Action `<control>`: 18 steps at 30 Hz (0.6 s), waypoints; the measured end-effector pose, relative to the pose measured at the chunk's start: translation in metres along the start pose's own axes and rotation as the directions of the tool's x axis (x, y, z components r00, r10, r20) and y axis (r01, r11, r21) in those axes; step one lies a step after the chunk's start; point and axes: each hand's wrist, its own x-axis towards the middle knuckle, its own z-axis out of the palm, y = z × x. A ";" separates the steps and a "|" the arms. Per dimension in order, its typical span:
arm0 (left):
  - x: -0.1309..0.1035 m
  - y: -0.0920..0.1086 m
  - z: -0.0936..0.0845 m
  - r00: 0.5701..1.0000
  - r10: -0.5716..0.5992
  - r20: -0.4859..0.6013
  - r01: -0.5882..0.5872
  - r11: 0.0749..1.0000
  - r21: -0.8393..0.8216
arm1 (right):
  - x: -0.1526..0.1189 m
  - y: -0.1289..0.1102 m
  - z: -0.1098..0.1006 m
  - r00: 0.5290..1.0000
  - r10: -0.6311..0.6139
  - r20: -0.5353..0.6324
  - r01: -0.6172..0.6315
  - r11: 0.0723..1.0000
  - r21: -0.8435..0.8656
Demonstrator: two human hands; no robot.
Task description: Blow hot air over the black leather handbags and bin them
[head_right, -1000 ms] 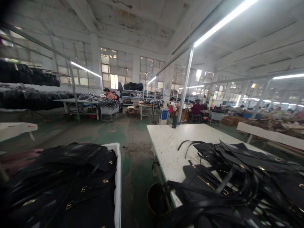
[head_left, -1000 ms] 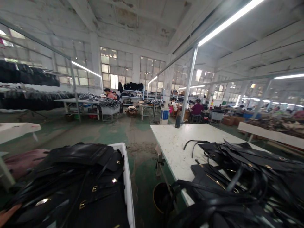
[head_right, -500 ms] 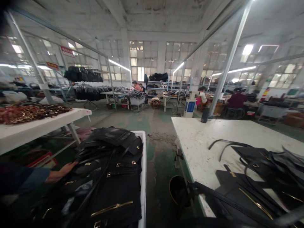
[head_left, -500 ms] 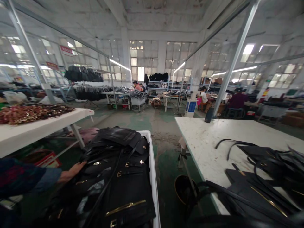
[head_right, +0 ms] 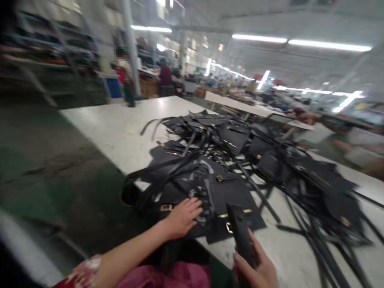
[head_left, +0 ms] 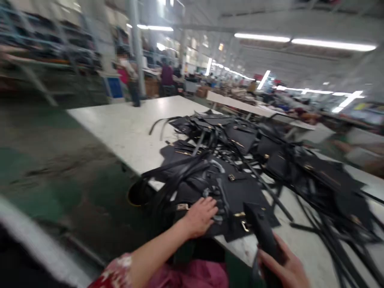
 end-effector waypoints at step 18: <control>0.013 -0.021 0.005 0.991 0.110 -0.077 -0.111 0.994 -0.010 | -0.003 0.000 0.018 0.952 0.017 0.305 -0.165 0.871 0.464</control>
